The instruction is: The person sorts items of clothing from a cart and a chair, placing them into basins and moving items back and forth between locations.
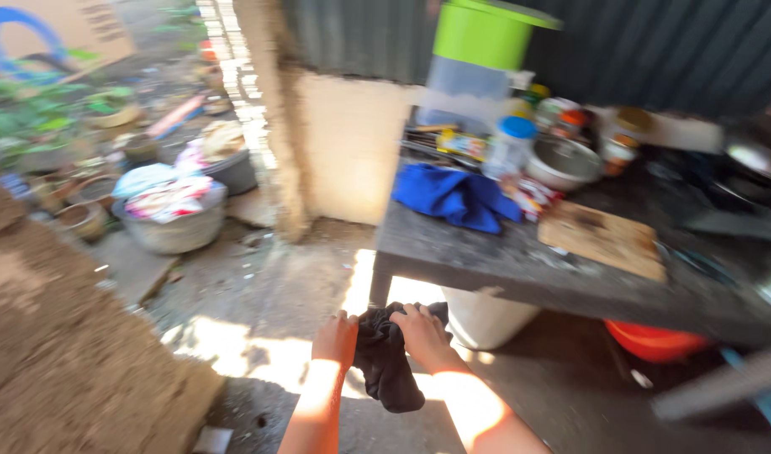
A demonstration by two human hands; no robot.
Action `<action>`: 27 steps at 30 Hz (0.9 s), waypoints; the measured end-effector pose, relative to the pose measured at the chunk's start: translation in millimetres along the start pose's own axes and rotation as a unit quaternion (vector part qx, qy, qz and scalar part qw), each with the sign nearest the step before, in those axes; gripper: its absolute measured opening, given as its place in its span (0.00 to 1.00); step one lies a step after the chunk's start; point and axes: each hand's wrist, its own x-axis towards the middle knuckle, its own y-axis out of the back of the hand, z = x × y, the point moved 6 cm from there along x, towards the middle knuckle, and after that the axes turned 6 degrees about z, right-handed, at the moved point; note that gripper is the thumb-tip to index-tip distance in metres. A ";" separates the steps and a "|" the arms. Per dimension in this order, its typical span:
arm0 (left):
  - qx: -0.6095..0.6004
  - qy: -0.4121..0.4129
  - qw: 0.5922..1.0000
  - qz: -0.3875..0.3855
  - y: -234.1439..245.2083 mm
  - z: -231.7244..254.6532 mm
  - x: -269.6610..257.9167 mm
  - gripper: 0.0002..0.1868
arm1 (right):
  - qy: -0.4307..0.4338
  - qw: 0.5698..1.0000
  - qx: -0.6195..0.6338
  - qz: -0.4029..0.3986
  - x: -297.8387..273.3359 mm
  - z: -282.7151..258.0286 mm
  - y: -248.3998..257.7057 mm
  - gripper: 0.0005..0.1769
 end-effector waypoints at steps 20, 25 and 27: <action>0.035 0.183 0.972 0.146 34.4 -249.7 122.3 0.06 | 0.175 0.981 0.036 -0.078 289.6 -124.2 -113.2 0.27; 0.038 0.194 0.965 0.172 31.0 -295.5 156.4 0.06 | 0.214 0.975 0.029 -0.061 351.5 -145.1 -139.3 0.24; 0.030 0.214 0.962 0.164 32.8 -315.5 173.2 0.06 | 0.220 0.974 0.025 -0.053 379.1 -152.7 -147.0 0.25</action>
